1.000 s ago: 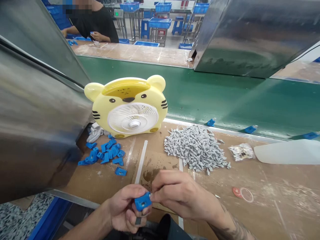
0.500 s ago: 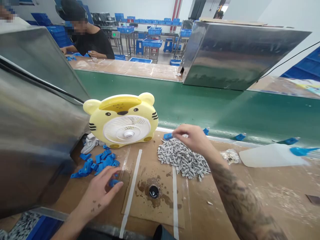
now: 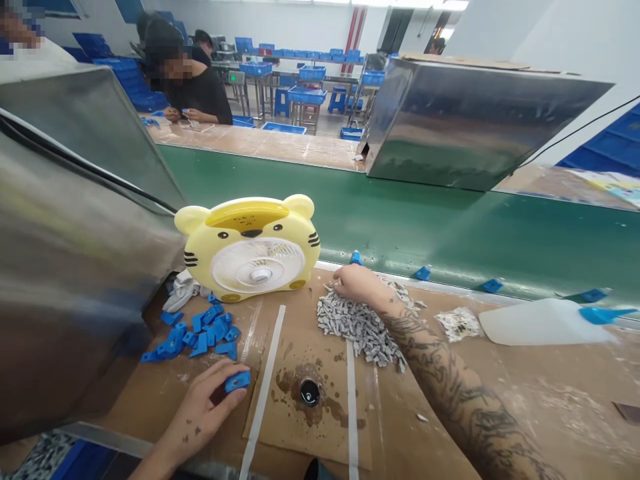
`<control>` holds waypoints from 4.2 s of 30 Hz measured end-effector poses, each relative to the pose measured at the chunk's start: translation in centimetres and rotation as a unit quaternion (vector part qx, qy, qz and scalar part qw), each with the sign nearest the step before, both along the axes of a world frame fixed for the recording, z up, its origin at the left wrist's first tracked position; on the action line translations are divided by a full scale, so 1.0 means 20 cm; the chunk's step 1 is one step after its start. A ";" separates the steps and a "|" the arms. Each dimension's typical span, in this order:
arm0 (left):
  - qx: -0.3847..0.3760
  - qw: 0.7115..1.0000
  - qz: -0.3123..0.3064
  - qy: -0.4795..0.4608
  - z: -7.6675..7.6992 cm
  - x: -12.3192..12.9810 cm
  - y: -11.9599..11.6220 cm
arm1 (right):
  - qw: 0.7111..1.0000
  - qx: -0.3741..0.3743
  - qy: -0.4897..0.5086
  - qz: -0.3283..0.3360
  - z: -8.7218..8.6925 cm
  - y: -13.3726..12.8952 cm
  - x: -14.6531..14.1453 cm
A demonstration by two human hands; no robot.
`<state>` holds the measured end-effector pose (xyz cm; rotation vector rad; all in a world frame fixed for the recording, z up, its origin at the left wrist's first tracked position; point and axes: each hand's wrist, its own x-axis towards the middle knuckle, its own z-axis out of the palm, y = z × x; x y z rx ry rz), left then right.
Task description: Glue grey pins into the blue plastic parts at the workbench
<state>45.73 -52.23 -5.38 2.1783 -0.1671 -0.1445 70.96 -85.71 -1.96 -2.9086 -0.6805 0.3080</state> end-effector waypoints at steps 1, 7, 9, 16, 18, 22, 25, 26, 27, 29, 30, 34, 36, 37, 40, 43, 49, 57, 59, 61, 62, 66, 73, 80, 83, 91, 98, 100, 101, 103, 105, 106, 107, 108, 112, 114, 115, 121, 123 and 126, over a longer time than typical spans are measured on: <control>-0.028 0.999 0.015 0.013 0.01 0.01 -0.03 | 1.000 0.003 0.010 0.002 -0.01 0.01 -0.02; -0.188 0.978 0.057 0.067 0.05 0.07 -0.21 | 0.994 0.110 -0.003 -0.003 0.09 -0.03 -0.15; -0.219 0.972 0.060 0.066 0.06 0.07 -0.25 | 0.985 0.173 0.012 -0.002 0.13 -0.05 -0.27; -0.304 0.943 0.032 0.129 0.07 0.08 -0.27 | 0.823 0.532 0.159 -0.118 -0.01 -0.02 -0.86; -0.351 0.922 0.023 0.159 0.06 0.07 -0.28 | 0.785 0.571 0.160 -0.177 -0.09 0.00 -0.97; -0.477 0.844 0.018 0.246 0.02 0.05 -0.32 | 0.777 0.581 0.133 -0.200 -0.15 0.01 -1.07; -0.527 0.799 0.040 0.286 -0.01 0.03 -0.34 | 0.807 0.560 0.100 -0.161 -0.13 0.02 -1.09; -0.531 0.791 0.050 0.299 -0.02 0.02 -0.35 | 0.818 0.548 0.094 -0.146 -0.11 0.02 -1.09; -0.531 0.785 0.059 0.313 -0.03 0.02 -0.35 | 0.830 0.535 0.087 -0.130 -0.10 0.03 -1.10; -0.530 0.774 0.071 0.340 -0.03 0.01 -0.35 | 0.855 0.506 0.063 -0.094 -0.07 0.04 -1.10; -0.529 0.771 0.074 0.348 -0.03 0.01 -0.35 | 0.867 0.492 0.045 -0.073 -0.06 0.05 -1.10; -0.528 0.768 0.086 0.351 -0.03 0.01 -0.35 | 0.904 0.426 -0.021 0.017 -0.02 0.09 -1.09; -0.527 0.770 0.080 0.351 -0.02 0.01 -0.35 | 0.919 0.391 -0.023 0.052 -0.01 0.10 -1.08; -0.526 0.771 0.078 0.349 -0.02 0.01 -0.36 | 0.924 0.377 -0.019 0.066 -0.01 0.10 -1.08; -0.520 0.788 0.074 0.322 -0.03 0.01 -0.36 | 0.932 0.352 -0.012 0.089 -0.01 0.11 -1.07; -0.504 0.806 0.052 0.306 -0.05 0.00 -0.36 | 0.936 0.338 -0.015 0.093 -0.02 0.10 -1.08; -0.491 0.819 0.072 0.288 -0.07 0.01 -0.37 | 0.938 0.333 0.000 0.096 -0.02 0.09 -1.09; -0.463 0.825 -0.002 0.324 -0.02 0.01 -0.34 | 0.934 0.346 0.006 0.086 0.01 0.10 -1.07; -0.450 0.826 -0.047 0.336 -0.01 0.00 -0.33 | 0.932 0.352 0.010 0.084 0.02 0.10 -1.06; -0.447 0.823 -0.049 0.347 -0.02 -0.01 -0.34 | 0.925 0.372 0.009 0.072 0.04 0.10 -1.06; -0.458 0.812 -0.033 0.361 -0.02 -0.01 -0.34 | 0.920 0.387 0.007 0.063 0.04 0.11 -1.07; -0.539 0.719 0.085 0.430 -0.02 0.02 -0.40 | 0.890 0.455 -0.003 0.033 0.10 0.12 -1.09; -0.572 0.629 0.101 0.517 0.06 0.05 -0.41 | 0.859 0.510 0.008 0.057 0.15 0.20 -1.10; -0.555 0.635 0.106 0.527 0.13 0.04 -0.48 | 0.870 0.478 0.042 0.117 0.14 0.26 -1.06; -0.518 0.686 0.117 0.498 0.18 0.04 -0.50 | 0.879 0.447 0.051 0.157 0.18 0.29 -1.07; -0.468 0.653 0.059 0.593 0.23 0.08 -0.52 | 0.874 0.439 0.028 0.205 0.24 0.31 -1.04; -0.330 0.866 -0.034 0.374 0.18 0.16 -0.37 | 0.873 0.469 0.010 0.135 0.23 0.14 -0.76; -0.111 0.986 0.017 0.121 0.17 0.15 -0.23 | 0.894 0.443 -0.059 0.031 0.22 0.05 -0.57; 0.021 0.999 0.018 0.034 0.16 0.14 -0.16 | 0.912 0.400 -0.090 -0.019 0.21 0.02 -0.47; 0.231 0.972 -0.030 -0.017 0.12 0.12 -0.03 | 0.947 0.281 -0.129 -0.090 0.19 -0.04 -0.25; 0.366 0.926 -0.087 -0.007 0.08 0.11 0.04 | 0.962 0.199 -0.128 -0.136 0.14 -0.06 -0.03; 0.409 0.906 -0.112 0.004 0.07 0.12 0.05 | 0.964 0.185 -0.124 -0.144 0.11 -0.07 0.05; 0.438 0.889 -0.133 0.015 0.06 0.12 0.06 | 0.967 0.170 -0.118 -0.150 0.08 -0.07 0.13; 0.459 0.876 -0.148 0.030 0.06 0.12 0.06 | 0.969 0.159 -0.110 -0.151 0.05 -0.06 0.18; 0.487 0.849 -0.187 0.082 0.09 0.14 0.04 | 0.978 0.130 -0.104 -0.129 0.00 -0.03 0.20; 0.480 0.849 -0.207 0.082 0.11 0.17 0.04 | 0.984 0.122 -0.089 -0.093 0.00 -0.01 0.14; 0.476 0.850 -0.211 0.080 0.12 0.18 0.04 | 0.988 0.117 -0.069 -0.070 0.00 0.00 0.10; 0.271 0.948 -0.159 0.048 0.14 0.22 -0.01 | 0.992 0.108 0.057 -0.014 -0.07 0.10 0.00; 0.070 0.991 -0.104 0.049 0.13 0.20 -0.06 | 0.988 0.138 0.068 -0.025 -0.07 0.10 -0.01; -0.240 0.960 0.007 0.143 0.08 0.18 -0.16 | 0.974 0.209 0.070 -0.046 -0.03 0.06 -0.07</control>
